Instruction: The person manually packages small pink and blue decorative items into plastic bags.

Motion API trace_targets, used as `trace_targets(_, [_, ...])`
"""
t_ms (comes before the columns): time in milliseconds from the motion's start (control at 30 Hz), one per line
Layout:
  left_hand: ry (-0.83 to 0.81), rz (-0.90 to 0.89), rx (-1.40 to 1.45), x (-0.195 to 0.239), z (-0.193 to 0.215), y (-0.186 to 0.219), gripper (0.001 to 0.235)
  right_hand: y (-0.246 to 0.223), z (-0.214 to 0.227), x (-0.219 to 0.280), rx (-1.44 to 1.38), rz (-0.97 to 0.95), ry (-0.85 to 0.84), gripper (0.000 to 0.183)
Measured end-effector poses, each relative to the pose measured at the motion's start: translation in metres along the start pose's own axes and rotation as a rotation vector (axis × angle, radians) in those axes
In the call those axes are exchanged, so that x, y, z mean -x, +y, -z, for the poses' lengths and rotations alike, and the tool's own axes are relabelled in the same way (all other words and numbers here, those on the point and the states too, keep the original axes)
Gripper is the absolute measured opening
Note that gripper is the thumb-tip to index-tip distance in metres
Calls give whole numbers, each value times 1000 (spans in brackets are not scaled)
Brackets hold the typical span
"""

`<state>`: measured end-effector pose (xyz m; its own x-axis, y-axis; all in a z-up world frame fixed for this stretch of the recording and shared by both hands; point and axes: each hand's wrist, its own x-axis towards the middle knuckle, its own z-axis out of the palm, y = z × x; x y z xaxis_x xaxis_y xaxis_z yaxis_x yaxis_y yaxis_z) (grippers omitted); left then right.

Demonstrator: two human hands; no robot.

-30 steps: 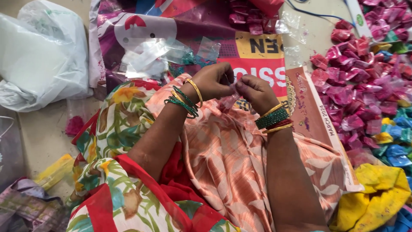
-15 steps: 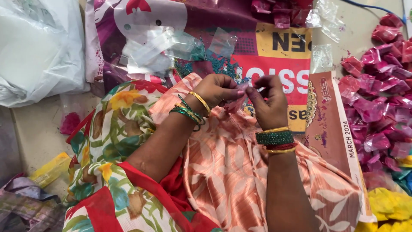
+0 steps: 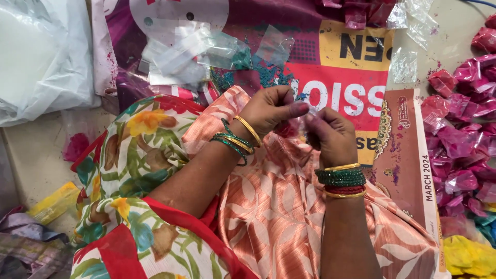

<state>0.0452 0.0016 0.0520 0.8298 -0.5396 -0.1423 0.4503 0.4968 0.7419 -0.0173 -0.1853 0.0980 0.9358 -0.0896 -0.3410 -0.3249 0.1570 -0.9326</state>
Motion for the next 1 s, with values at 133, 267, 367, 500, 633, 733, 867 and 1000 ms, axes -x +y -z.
trace_targets(133, [61, -271, -482, 3, -8, -2, 40, -7, -7, 3, 140, 87, 57, 17])
trace_targets(267, [193, -425, -880, 18, -28, 19, 30, -15, -19, 9, 374, 162, 133, 17])
trace_targets(367, [228, -559, -1059, 23, -35, 16, 24, -7, -12, 8, 646, 249, 196, 22])
trace_targets(500, [246, -787, -1357, 29, -44, 14, 16, -5, -19, 10, 995, 390, 294, 18])
trace_targets(633, [263, -754, -1279, 16, -25, 3, 17, -4, -11, 8, 942, 375, 272, 22])
trace_targets(733, [142, -330, -608, 5, -14, 7, 26, -17, -10, 8, 297, 197, 62, 17])
trace_targets(867, [111, -80, -654, 8, -18, 13, 34, -11, -9, 4, 87, 239, -49, 21])
trace_targets(1000, [180, -109, -994, 1, -12, 5, 31, 1, 0, 2, 191, 350, -42, 23])
